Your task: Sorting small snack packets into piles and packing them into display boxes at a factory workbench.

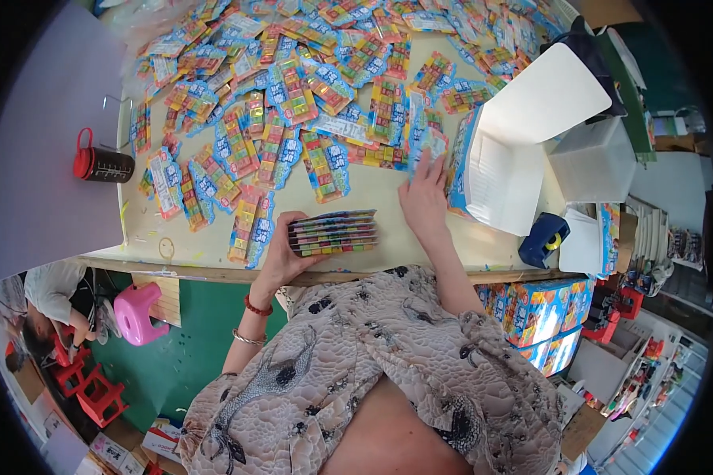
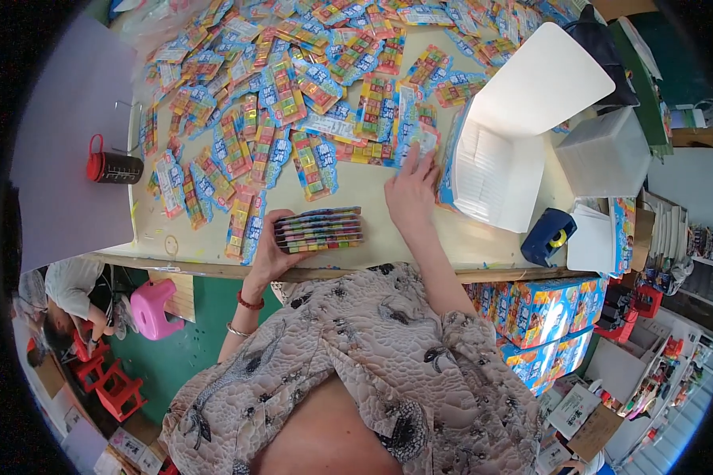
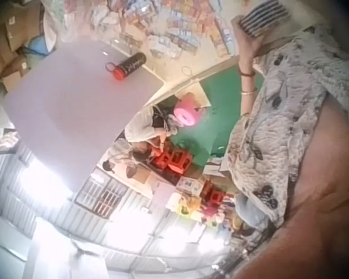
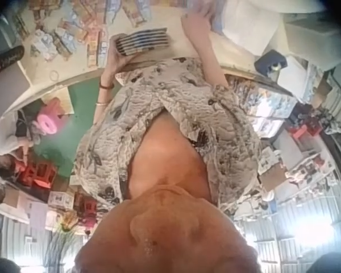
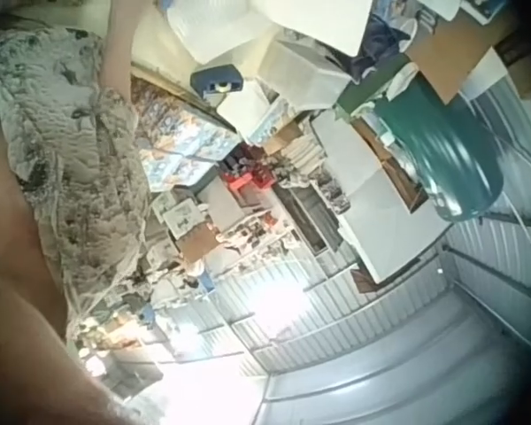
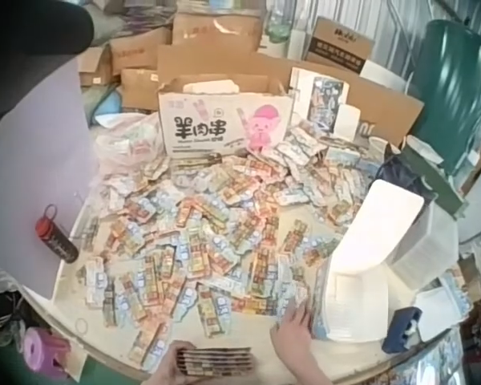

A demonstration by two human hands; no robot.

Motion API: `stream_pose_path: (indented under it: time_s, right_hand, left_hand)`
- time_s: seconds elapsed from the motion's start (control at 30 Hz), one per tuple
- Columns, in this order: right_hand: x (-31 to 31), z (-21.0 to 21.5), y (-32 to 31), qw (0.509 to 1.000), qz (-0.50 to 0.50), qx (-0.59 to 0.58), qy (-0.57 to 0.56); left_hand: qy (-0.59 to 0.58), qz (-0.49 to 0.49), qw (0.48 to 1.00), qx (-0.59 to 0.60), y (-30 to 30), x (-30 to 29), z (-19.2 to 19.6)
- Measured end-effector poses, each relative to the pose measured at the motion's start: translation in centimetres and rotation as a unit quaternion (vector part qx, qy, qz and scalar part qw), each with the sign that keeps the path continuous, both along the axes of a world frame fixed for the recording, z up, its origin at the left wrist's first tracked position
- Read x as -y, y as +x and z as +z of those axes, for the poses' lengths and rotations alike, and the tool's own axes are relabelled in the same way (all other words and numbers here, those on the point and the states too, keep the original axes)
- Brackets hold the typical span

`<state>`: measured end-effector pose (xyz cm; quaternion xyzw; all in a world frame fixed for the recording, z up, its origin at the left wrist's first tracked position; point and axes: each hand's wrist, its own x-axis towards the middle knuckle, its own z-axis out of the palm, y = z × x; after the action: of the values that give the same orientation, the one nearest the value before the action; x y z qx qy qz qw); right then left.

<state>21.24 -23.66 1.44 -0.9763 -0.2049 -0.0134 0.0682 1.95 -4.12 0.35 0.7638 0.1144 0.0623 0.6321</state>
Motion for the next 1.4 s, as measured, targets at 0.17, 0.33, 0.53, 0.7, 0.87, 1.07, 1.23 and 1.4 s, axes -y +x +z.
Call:
stream_pose_path:
  time_s: [0.17,0.33,0.53,0.7,0.87,1.07,1.23,1.4]
  right_hand:
    - [1.1,0.9,1.0,0.96,-0.039,-0.021,0.275]
    - [1.2,2.5,3.6,0.927,-0.03,-0.029,0.372]
    - [1.4,0.4,5.6,0.98,0.005,-0.025,0.195]
    - [3.3,1.3,6.2,0.95,-0.019,0.129,0.284]
    - [5.5,6.5,8.1,0.95,0.152,-0.06,0.267]
    - [0.7,9.0,10.3,0.918,0.3,-0.245,-0.085]
    - [-0.6,4.7,16.6,0.916,0.357,-0.113,-0.148]
    - [-1.4,3.8,18.4,0.854,0.47,-0.022,-0.221]
  left_hand:
    - [0.011,0.001,1.0,-0.02,-0.4,-0.1,0.1]
    - [-0.013,0.003,0.999,-0.037,-0.4,-0.2,-0.1]
    - [-0.018,0.0,0.999,-0.032,-0.2,-0.1,0.1]
    - [-0.043,0.002,0.999,-0.026,-0.4,-0.1,-0.5]
    - [-0.003,0.0,0.999,-0.037,-0.1,-0.3,0.4]
    - [-0.025,0.002,0.998,-0.053,-0.3,-0.3,0.4]
    - [-0.001,-0.014,0.999,-0.04,0.0,-0.3,0.5]
    - [0.026,-0.06,0.998,-0.012,0.4,-0.1,1.2]
